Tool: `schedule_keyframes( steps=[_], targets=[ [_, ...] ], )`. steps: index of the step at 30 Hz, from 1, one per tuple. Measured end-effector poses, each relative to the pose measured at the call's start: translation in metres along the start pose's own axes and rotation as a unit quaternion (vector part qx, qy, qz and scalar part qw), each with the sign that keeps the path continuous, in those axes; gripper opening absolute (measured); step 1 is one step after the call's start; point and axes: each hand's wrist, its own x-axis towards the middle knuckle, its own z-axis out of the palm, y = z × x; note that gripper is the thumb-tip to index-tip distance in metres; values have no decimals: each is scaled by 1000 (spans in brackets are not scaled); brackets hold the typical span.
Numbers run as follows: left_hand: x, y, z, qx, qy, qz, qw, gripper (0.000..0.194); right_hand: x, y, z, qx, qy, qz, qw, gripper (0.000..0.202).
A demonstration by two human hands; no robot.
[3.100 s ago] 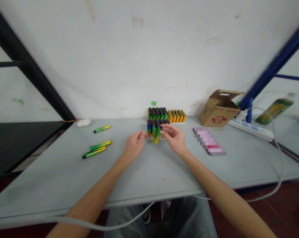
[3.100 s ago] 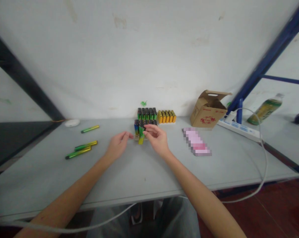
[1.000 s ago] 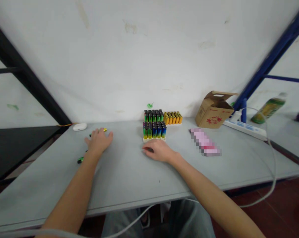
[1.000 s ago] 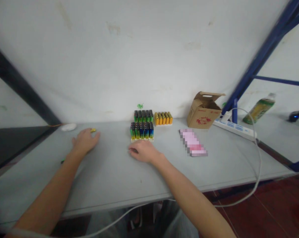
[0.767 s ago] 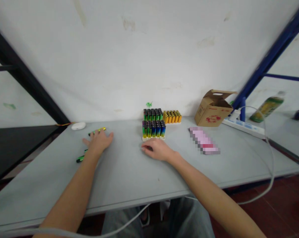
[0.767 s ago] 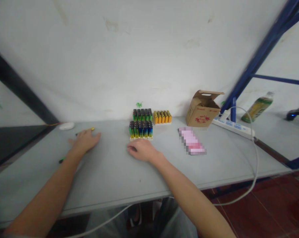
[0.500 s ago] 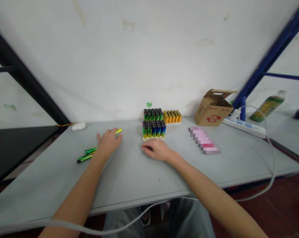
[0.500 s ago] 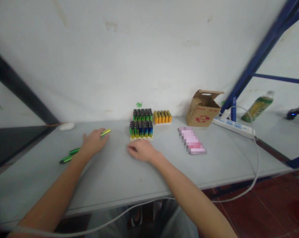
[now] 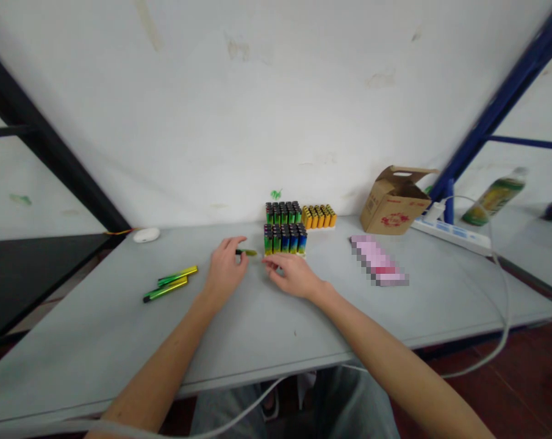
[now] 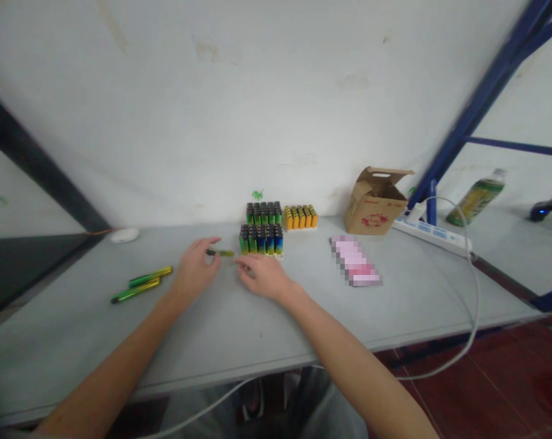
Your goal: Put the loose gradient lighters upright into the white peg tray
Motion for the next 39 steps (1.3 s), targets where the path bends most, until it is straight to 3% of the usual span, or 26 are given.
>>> schedule_keyframes(
  steps=[3, 5, 8, 11, 15, 20, 24, 26, 32, 39],
  targets=[
    [1, 8, -4, -59, 83, -11, 995, 30, 0, -3, -2, 18, 41, 3, 999, 32],
    [0, 13, -5, -98, 105, -17, 990, 32, -1, -4, -3, 22, 48, 13, 999, 36],
    [-2, 16, -3, -162, 102, -26, 981, 36, 0, -5, 0, 26, 35, 25, 999, 36],
    [-3, 17, 0, -226, 94, -35, 969, 38, 1, -4, 5, 43, 16, 30, 999, 20],
    [-3, 22, 1, -321, 89, -40, 942, 42, 5, -3, 9, 128, 2, 67, 989, 14],
    [1, 25, 0, -376, 16, -65, 924, 37, 9, 0, 10, 312, -15, 117, 943, 23],
    [3, 25, -1, -375, -62, -84, 921, 34, 8, 2, 12, 355, -23, 120, 927, 24],
    [3, 26, -1, -416, -78, -114, 899, 39, 8, 3, 13, 358, -27, 121, 926, 24],
    [4, 28, -3, -569, -60, -224, 789, 48, 10, 1, 8, 358, 9, 147, 922, 26],
    [5, 31, -11, -616, -49, -260, 742, 43, 12, 1, -1, 393, 123, 179, 894, 29]
  ],
)
